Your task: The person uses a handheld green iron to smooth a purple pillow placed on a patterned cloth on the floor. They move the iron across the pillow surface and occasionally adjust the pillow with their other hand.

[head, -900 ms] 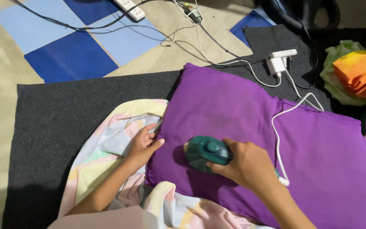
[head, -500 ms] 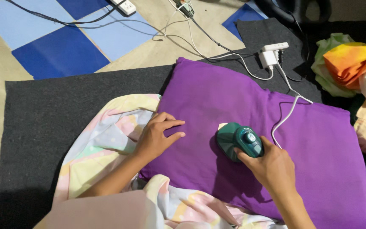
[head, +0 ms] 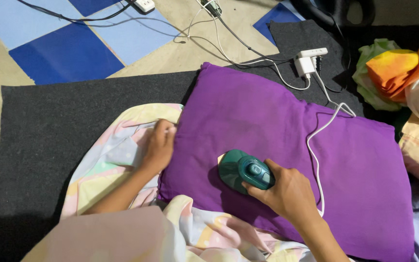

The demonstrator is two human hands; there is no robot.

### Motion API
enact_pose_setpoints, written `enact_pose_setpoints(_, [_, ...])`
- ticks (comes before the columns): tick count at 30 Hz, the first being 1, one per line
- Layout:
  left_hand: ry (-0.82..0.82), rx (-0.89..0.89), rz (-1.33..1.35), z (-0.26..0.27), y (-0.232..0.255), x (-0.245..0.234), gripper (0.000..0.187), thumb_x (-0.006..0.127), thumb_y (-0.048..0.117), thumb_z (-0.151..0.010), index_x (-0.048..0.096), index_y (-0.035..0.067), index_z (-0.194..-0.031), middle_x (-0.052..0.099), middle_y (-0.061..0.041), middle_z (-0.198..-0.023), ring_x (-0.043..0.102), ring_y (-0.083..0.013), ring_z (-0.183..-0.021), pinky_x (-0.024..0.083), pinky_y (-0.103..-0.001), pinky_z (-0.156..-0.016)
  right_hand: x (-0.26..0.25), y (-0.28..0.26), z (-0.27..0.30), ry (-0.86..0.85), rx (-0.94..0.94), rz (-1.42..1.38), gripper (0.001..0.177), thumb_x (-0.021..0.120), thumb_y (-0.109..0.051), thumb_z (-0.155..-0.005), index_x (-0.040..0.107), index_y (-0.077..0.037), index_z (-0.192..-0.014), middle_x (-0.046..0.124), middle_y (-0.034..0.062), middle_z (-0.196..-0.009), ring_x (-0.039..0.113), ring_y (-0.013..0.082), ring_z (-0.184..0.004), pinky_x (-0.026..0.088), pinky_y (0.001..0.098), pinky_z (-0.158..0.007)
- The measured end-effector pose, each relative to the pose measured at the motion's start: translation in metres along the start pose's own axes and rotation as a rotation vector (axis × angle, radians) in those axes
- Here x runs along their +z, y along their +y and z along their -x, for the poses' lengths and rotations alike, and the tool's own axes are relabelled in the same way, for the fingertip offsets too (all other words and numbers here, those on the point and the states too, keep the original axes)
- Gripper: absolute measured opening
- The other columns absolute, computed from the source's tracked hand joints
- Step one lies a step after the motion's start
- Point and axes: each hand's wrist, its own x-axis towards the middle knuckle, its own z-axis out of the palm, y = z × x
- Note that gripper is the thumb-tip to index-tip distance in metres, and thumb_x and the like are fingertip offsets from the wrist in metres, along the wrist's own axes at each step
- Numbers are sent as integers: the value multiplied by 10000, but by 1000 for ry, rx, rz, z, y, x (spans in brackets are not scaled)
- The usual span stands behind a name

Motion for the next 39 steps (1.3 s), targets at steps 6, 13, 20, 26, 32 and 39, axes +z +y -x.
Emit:
enact_pose_setpoints(6, [41, -37, -88, 19, -20, -33, 191, 630, 182, -979, 640, 33, -860, 656, -124, -854, 639, -293, -825, 505, -418, -759, 0, -24, -15, 24, 15, -9, 558, 811, -525, -640, 748, -93, -989, 746, 169, -718, 732, 383, -722, 568, 492, -675])
enact_pose_setpoints(13, [-218, 94, 265, -7, 52, -20, 281, 794, 204, -843, 764, 96, -1101, 701, -58, -975, 690, -193, -852, 565, -317, -771, -1, -19, -15, 9, 6, 37, 620, 806, -559, -646, 736, -95, -1052, 737, 190, -724, 734, 394, -716, 578, 490, -667])
enact_pose_setpoints(20, [-299, 285, 40, -15, 77, -7, 343, 865, 192, -720, 799, 99, -1044, 631, -62, -952, 605, -259, -924, 498, -389, -888, -2, 40, 9, 53, 154, 115, 753, 819, -596, -620, 723, -87, -1165, 732, 223, -726, 733, 408, -740, 581, 491, -681])
enact_pose_setpoints(26, [-285, 333, 0, -13, 75, -1, 231, 855, 190, -746, 816, 115, -961, 638, -16, -924, 606, -224, -886, 511, -379, -852, -3, 79, 21, 54, 230, 87, 707, 839, -613, -662, 742, -84, -1122, 736, 218, -712, 732, 411, -732, 567, 498, -684])
enact_pose_setpoints(32, [-294, 302, -49, -14, 77, 2, 140, 849, 199, -762, 810, 123, -873, 631, 4, -891, 610, -210, -871, 499, -383, -822, 2, 80, 20, 105, 190, 50, 752, 834, -580, -641, 715, -52, -1162, 728, 221, -706, 739, 396, -703, 570, 483, -660])
enact_pose_setpoints(39, [-270, 333, -85, -12, 78, 5, 99, 784, 153, -842, 709, 88, -852, 621, -45, -932, 620, -243, -916, 486, -415, -799, -6, 62, 20, 42, 248, 28, 627, 814, -586, -694, 762, -88, -1071, 740, 197, -723, 733, 396, -740, 565, 487, -700])
